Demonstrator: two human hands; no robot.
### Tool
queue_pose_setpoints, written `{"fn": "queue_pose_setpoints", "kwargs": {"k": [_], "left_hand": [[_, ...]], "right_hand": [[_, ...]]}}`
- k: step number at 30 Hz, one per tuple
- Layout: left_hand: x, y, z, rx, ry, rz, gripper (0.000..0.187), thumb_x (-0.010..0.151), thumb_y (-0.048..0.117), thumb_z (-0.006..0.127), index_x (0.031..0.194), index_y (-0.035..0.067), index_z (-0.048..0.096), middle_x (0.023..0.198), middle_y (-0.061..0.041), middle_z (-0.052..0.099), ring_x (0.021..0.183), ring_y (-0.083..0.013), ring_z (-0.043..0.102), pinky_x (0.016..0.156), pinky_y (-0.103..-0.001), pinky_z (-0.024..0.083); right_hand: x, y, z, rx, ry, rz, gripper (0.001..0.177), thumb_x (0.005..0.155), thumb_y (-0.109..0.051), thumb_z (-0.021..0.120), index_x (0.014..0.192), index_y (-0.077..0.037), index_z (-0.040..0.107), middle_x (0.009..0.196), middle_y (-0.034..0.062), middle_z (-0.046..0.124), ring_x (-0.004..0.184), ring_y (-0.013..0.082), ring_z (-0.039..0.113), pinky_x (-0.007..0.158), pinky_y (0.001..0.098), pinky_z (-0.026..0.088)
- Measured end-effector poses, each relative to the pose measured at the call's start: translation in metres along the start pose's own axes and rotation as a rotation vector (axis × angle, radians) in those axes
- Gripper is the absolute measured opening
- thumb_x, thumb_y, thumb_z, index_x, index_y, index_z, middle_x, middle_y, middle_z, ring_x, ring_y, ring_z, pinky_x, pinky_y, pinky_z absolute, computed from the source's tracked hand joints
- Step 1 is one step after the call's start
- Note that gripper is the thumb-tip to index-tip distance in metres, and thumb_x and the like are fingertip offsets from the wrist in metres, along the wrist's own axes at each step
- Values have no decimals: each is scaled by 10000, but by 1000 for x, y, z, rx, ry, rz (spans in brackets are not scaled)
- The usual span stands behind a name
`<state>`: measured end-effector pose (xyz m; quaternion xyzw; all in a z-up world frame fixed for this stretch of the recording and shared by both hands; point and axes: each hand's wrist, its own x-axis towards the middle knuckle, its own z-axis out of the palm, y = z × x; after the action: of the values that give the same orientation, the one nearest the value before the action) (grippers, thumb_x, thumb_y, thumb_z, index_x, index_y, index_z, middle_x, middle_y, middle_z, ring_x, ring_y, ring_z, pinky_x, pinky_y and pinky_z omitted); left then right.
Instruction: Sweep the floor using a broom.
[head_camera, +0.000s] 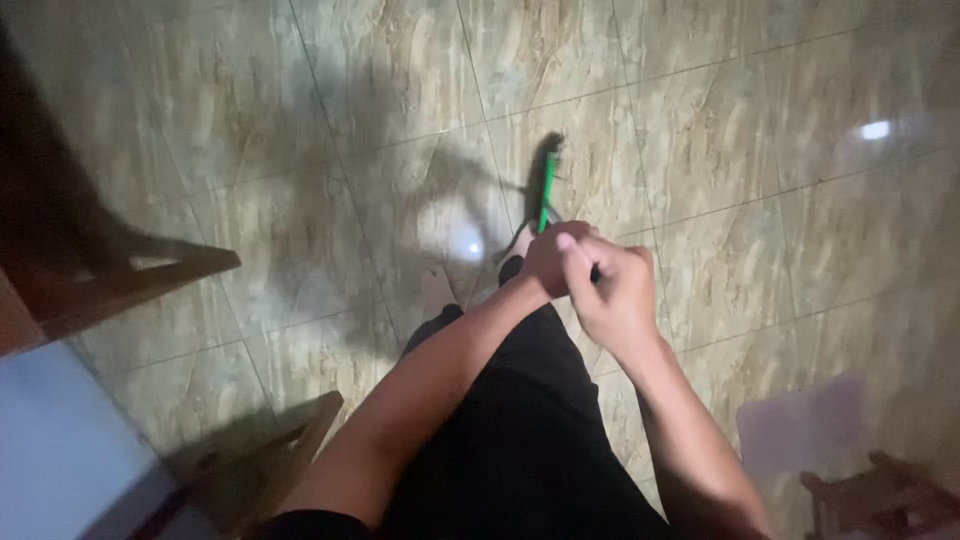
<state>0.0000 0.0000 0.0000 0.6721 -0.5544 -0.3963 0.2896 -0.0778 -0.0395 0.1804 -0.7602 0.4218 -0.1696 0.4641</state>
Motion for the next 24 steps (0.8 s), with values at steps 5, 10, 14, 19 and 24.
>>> {"fn": "queue_pose_setpoints", "kwargs": {"k": [5, 10, 14, 19, 24], "left_hand": [[9, -18, -49, 71, 50, -97, 272, 847, 348, 696, 849, 77, 705, 927, -131, 700, 952, -325, 675, 827, -457, 515], [40, -106, -56, 209, 216, -175, 297, 843, 383, 704, 815, 88, 689, 947, -131, 685, 967, -330, 654, 833, -451, 513], [93, -141, -30, 273, 317, -127, 273, 729, 369, 766, 799, 109, 718, 865, -137, 697, 918, -373, 646, 780, -478, 525], [189, -125, 31, 425, 103, -222, 264, 773, 357, 757, 769, 95, 719, 839, -156, 699, 901, -393, 657, 773, -491, 537], [255, -58, 98, -51, 1, 176, 181, 763, 287, 721, 814, 113, 732, 860, -131, 740, 882, -383, 707, 772, -488, 544]], "right_hand": [[48, -4, -4, 168, -68, -104, 341, 988, -191, 672, 698, -30, 595, 583, 156, 491, 453, 253, 488, 565, 342, 465], [117, 63, 32, 284, -232, -229, 360, 1001, -200, 685, 716, -23, 553, 614, 181, 465, 497, 317, 443, 509, 380, 414], [161, 132, 33, 334, -254, -385, 347, 1015, -199, 660, 740, -22, 543, 653, 188, 478, 529, 313, 458, 526, 392, 396], [187, 167, -31, 244, -191, -124, 357, 1016, -212, 661, 732, -6, 596, 588, 170, 458, 483, 213, 414, 505, 373, 387], [187, 167, -116, 73, -45, 95, 275, 1043, -213, 635, 881, 0, 701, 589, 139, 531, 510, 123, 433, 503, 331, 417]]}}
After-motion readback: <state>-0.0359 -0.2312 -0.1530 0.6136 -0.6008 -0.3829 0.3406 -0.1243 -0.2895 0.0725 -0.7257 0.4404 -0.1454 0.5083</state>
